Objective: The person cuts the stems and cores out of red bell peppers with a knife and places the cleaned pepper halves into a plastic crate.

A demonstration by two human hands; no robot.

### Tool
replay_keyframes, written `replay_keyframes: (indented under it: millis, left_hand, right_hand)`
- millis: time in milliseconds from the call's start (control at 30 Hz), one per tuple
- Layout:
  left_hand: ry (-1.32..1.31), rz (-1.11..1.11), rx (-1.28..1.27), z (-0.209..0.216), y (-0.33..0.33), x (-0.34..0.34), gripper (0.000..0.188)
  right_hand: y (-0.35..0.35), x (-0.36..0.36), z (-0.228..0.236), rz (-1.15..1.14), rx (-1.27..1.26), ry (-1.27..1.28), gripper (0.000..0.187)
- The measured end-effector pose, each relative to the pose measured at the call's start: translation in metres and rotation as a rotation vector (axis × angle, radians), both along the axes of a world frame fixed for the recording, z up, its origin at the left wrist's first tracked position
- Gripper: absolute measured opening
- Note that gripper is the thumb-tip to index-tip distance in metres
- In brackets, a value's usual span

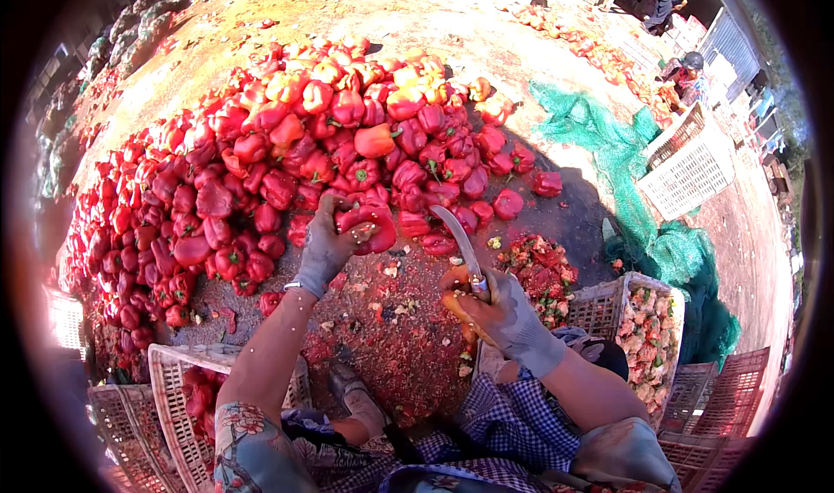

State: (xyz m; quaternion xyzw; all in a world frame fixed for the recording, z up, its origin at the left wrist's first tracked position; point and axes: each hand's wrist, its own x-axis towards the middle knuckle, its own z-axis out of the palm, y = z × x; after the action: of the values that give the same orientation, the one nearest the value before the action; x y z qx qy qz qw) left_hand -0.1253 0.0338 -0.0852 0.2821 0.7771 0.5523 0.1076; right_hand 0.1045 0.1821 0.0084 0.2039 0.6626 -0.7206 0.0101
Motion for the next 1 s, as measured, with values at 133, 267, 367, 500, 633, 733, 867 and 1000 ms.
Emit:
replay_keyframes:
  millis: [133,267,367,500,633,733,867,1000]
  left_hand:
    - [0.353,-0.085,0.011,0.069,-0.026,0.042,0.048]
    - [0.529,-0.018,-0.056,0.108,-0.045,0.081,0.052]
    - [0.699,0.067,-0.082,0.113,-0.050,0.099,0.058]
    - [0.698,0.158,-0.088,0.113,-0.044,0.118,0.062]
    - [0.633,0.219,0.034,0.107,-0.038,0.123,0.058]
    - [0.581,0.261,0.083,0.107,-0.029,0.121,0.048]
    - [0.559,0.329,0.218,0.101,-0.018,0.106,0.040]
    - [0.577,0.336,0.204,0.110,-0.017,0.105,0.037]
  right_hand:
    - [-0.017,0.000,-0.006,0.069,0.244,0.130,0.018]
    - [-0.030,0.012,-0.005,0.190,0.260,0.236,0.013]
    - [-0.035,0.018,-0.012,0.308,0.491,0.214,0.016]
    - [-0.042,0.018,-0.028,0.307,0.628,0.209,0.018]
    - [-0.046,0.009,-0.056,0.037,1.688,0.844,0.033]
    - [-0.047,-0.003,-0.080,-0.042,1.359,0.819,0.034]
    - [-0.045,-0.001,-0.104,0.073,1.309,0.716,0.027]
    - [-0.044,-0.006,-0.091,-0.011,1.250,0.850,0.018]
